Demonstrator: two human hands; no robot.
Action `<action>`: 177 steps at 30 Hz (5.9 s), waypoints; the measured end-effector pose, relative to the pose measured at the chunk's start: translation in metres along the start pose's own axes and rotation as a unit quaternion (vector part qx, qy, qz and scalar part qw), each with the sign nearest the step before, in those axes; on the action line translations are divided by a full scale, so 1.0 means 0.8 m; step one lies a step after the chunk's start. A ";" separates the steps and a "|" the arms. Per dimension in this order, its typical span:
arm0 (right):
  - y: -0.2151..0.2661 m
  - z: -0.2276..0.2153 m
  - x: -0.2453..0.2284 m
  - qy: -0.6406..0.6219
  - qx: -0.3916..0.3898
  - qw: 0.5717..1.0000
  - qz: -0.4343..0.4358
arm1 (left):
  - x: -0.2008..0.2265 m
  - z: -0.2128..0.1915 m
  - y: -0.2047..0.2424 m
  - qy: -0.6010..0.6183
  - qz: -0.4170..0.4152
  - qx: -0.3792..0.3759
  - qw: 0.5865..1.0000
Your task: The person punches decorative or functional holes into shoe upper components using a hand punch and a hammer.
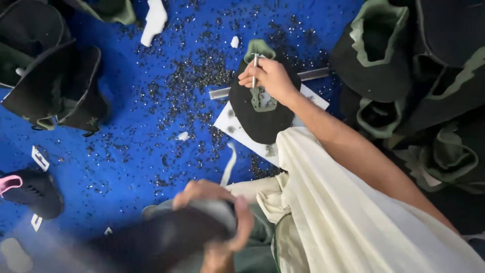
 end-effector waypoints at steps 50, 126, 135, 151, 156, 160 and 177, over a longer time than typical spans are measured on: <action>-0.029 -0.124 -0.005 -0.327 0.155 0.927 -0.099 | -0.150 0.033 0.135 -0.100 -0.236 -0.226 0.940; 0.172 -0.073 -0.015 0.530 -0.067 0.767 -0.354 | -0.118 0.233 0.081 -0.106 0.339 -0.197 0.914; 0.116 -0.108 -0.067 0.433 0.179 0.867 -0.172 | -0.112 0.213 0.019 -0.056 0.099 -0.214 0.970; 0.071 -0.197 -0.013 0.517 0.272 0.812 -0.010 | -0.180 0.282 -0.054 -0.069 -0.100 -0.243 0.962; 0.083 -0.120 -0.047 0.077 0.170 0.982 -0.014 | -0.139 0.189 -0.026 -0.058 0.060 -0.165 0.983; 0.077 -0.049 -0.063 0.073 -0.001 0.997 -0.013 | -0.134 0.090 0.045 -0.141 0.046 -0.234 0.961; 0.107 -0.038 -0.022 0.249 -0.033 0.938 -0.240 | -0.137 0.024 0.141 -0.082 -0.252 -0.302 0.916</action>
Point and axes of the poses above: each hand's wrist, its own y-axis away from the middle knuckle, its own z-axis out of the palm, x = y × z, the point moved 5 cm from there along -y, towards the middle knuckle, and after that the axes turned 13 degrees about x, right-handed, at the moved point
